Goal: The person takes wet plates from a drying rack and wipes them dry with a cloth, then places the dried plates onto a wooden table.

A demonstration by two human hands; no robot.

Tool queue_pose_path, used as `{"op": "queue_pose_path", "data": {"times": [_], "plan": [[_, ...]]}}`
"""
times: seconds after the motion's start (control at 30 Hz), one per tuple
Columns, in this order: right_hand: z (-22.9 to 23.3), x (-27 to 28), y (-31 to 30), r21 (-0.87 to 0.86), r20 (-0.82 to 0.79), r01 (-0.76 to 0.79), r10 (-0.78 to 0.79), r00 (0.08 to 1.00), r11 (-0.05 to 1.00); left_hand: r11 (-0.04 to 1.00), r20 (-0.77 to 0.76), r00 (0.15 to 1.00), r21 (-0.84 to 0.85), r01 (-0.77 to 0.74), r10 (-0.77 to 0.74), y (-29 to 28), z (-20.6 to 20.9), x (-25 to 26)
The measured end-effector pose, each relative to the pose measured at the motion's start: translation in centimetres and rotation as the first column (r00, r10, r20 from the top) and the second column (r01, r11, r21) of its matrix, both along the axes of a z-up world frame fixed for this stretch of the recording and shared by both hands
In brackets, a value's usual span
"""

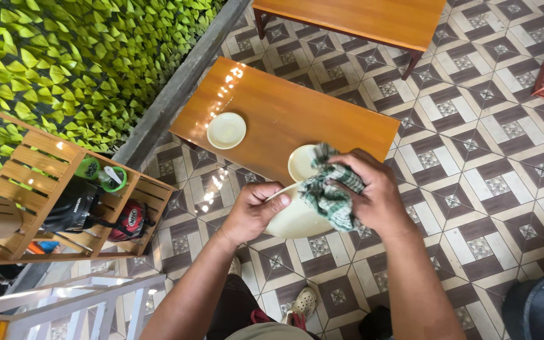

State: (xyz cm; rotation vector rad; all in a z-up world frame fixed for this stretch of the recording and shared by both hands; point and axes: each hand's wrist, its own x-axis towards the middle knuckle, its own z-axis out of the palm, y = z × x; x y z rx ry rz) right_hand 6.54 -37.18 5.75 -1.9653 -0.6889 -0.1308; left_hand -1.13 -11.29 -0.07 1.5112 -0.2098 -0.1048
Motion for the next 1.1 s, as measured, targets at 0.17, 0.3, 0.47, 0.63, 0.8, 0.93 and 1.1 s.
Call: {"op": "queue_pose_path", "data": {"times": [0.17,0.3,0.47,0.63,0.8,0.93,1.1], "plan": [[-4.2,0.7,-0.5,0.308,-0.198,0.012,0.051,0.979,0.951,0.997,-0.014,0.999,-0.065,-0.038,0.037,2.7,-3.7,1.1],[-8.1,1.9,-0.2,0.252,-0.446,0.341,-0.204,0.872,0.906,0.844,-0.094,0.987,-0.512,-0.161,0.131,5.4,-4.9,2.6],[-8.8,2.8,2.9,0.477,-0.562,0.395,-0.073,0.824,0.785,0.912,-0.122,0.990,-0.393,-0.114,0.071,9.8,-2.2,5.5],[-3.7,3.9,9.3,0.179,-0.308,0.100,-0.041,0.950,0.979,0.979,0.041,0.999,0.204,-0.006,-0.003,12.9,4.8,8.9],[-2.7,5.1,13.6,0.027,-0.206,0.181,-0.171,0.964,0.983,0.968,0.226,0.964,0.173,-0.184,0.142,14.3,5.0,10.7],[-7.0,6.5,14.1,0.579,-0.272,0.239,-0.092,0.958,0.780,0.968,0.181,0.951,-0.021,-0.251,0.250,17.5,2.0,12.0],[-9.4,6.6,16.4,0.707,-0.424,0.437,-0.161,0.891,0.556,0.876,-0.125,0.932,-0.318,-0.363,0.341,19.2,-1.0,12.3]]}}
